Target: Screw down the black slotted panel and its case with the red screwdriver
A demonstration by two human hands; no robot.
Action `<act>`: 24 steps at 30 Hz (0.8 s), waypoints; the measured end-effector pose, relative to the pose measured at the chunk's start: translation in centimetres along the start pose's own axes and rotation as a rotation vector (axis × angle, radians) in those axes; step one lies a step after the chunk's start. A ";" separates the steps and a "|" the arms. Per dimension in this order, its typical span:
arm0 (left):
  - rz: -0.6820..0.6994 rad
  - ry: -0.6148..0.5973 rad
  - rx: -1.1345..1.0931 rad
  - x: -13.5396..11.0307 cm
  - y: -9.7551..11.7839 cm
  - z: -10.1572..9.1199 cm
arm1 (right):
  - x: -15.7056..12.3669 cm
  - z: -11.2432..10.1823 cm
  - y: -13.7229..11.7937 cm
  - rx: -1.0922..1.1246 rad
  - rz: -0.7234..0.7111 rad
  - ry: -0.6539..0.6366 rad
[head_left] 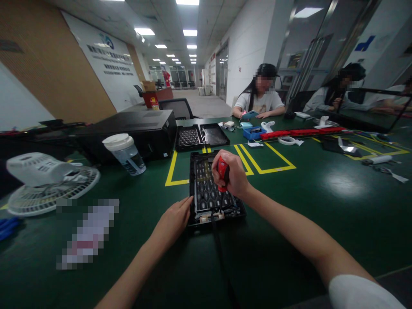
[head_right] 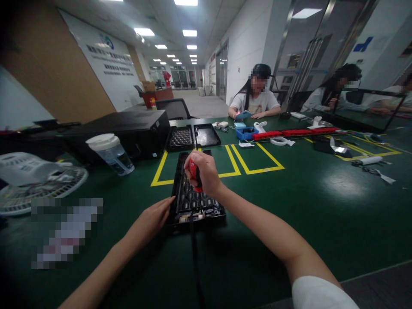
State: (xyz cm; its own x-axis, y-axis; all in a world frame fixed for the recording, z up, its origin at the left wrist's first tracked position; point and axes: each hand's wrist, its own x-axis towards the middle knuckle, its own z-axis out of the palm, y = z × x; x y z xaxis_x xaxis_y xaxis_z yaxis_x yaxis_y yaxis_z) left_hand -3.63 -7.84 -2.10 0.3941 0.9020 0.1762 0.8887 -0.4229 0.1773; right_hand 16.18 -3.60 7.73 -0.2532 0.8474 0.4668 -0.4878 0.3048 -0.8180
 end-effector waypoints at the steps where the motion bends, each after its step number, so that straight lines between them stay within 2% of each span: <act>1: 0.003 -0.002 0.001 0.0 0.0 0.0 | 0.0 0.1 0.0 -0.014 0.002 0.008; 24: -0.015 0.005 -0.020 -0.1 -0.2 0.2 | -0.6 1.6 0.2 -0.198 -0.112 0.273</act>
State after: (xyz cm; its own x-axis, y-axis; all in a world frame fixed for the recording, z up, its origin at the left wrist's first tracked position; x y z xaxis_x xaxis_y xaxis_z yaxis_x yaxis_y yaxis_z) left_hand -3.75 -7.84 -2.34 0.3797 0.9079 0.1778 0.8895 -0.4111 0.1993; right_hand 14.87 -4.71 7.86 0.0387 0.8807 0.4721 -0.3221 0.4582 -0.8284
